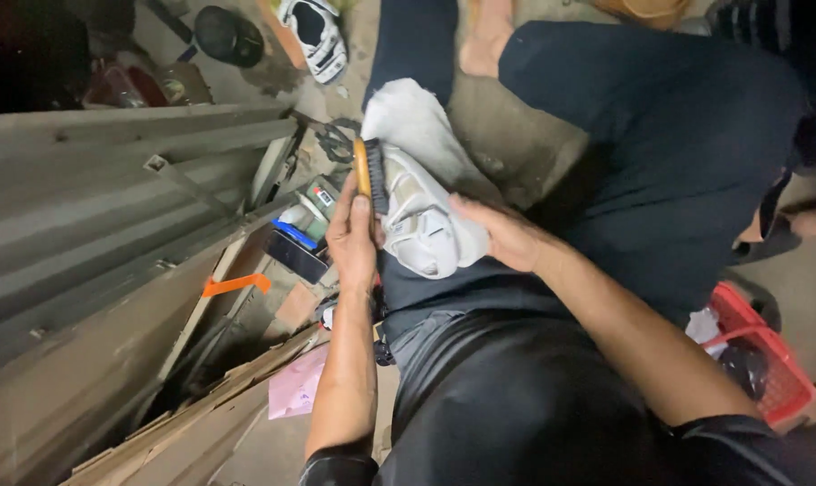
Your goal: The person cleans a pair of white slip-on shoes using a brush and a rubber mallet. They scrub the upper fabric and sole with the brush, then tap the sole with the mallet to remove debris, repeating the process on both shoes.
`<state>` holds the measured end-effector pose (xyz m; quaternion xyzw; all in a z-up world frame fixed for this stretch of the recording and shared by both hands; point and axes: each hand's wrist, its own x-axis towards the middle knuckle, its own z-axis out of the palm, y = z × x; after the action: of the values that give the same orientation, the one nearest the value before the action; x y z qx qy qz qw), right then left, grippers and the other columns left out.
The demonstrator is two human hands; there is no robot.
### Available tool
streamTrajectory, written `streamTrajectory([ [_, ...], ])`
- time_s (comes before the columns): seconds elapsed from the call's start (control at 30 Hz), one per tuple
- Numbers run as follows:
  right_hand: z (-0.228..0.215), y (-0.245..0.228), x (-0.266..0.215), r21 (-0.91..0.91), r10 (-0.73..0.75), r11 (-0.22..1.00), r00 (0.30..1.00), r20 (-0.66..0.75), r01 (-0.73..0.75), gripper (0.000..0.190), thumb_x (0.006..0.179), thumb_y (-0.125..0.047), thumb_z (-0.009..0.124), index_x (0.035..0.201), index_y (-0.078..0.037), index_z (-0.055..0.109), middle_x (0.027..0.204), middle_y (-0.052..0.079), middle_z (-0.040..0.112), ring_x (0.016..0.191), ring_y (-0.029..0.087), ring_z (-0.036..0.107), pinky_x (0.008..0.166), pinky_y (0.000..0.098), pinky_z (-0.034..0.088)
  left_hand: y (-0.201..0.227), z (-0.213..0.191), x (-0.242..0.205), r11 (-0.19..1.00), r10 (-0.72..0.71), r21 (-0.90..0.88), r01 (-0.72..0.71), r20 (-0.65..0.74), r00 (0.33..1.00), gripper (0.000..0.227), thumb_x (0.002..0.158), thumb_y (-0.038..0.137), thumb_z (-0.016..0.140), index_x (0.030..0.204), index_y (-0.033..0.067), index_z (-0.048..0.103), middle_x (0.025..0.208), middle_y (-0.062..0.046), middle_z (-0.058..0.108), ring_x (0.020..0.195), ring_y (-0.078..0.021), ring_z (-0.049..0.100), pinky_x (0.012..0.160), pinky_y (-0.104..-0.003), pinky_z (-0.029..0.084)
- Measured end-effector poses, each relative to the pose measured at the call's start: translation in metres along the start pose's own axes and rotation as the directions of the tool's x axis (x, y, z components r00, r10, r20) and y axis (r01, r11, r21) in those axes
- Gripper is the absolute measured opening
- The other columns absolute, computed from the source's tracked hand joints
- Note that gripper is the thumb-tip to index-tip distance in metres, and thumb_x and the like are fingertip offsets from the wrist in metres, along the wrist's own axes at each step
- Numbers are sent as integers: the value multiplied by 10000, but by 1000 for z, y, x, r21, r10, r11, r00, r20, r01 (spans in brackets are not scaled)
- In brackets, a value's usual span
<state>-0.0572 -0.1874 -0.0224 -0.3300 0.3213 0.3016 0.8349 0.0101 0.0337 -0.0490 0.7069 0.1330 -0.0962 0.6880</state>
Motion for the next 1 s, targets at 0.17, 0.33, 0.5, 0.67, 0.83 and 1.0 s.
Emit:
streamTrajectory([
  [0.17,37,-40,-13,22,-14,1000,991,130,11,483,964,-459,636,1256,-85,729,1187,124,747,1041,267,713,904,526,587,73,17,-23,947,52,311,-83,106,993,412,974,255,730,1367,145,671,913,-165,700,781,-228,641,685,-333,492],
  [0.33,27,-42,-13,-8,-83,996,992,96,85,437,966,-334,683,1329,-91,671,1304,71,690,1226,216,630,1064,443,508,91,13,-20,659,298,565,-496,409,862,495,828,271,888,1284,160,733,1024,-150,751,893,-345,754,763,-424,589],
  [0.5,32,-48,-21,42,-35,998,999,-24,36,545,924,-381,705,1379,-85,658,1349,76,644,1266,227,575,1124,462,429,90,24,-23,676,314,588,-443,314,896,324,850,356,860,1086,144,794,895,-130,739,832,-331,749,723,-400,597],
  [0.67,27,-46,-15,91,-39,995,994,101,30,472,976,-408,629,1343,-116,683,1361,84,682,1217,238,637,1122,464,442,85,12,6,674,293,653,-345,191,937,413,916,343,802,1264,144,706,1039,-228,738,993,-430,716,808,-492,586],
  [0.83,-3,-20,13,128,-17,992,986,164,-4,454,1021,-425,571,1346,-125,670,1344,64,683,1203,216,644,1107,461,453,60,-4,4,489,296,754,-438,329,897,499,885,467,803,1350,328,687,950,-90,753,893,-320,756,738,-450,604],
  [1.0,-2,-22,11,186,-36,983,982,185,0,514,1032,-454,522,1366,-90,665,1346,131,684,1182,283,671,1116,480,473,68,4,8,635,398,608,-477,273,876,473,879,341,854,1299,168,722,990,-183,750,928,-387,742,760,-462,600],
])
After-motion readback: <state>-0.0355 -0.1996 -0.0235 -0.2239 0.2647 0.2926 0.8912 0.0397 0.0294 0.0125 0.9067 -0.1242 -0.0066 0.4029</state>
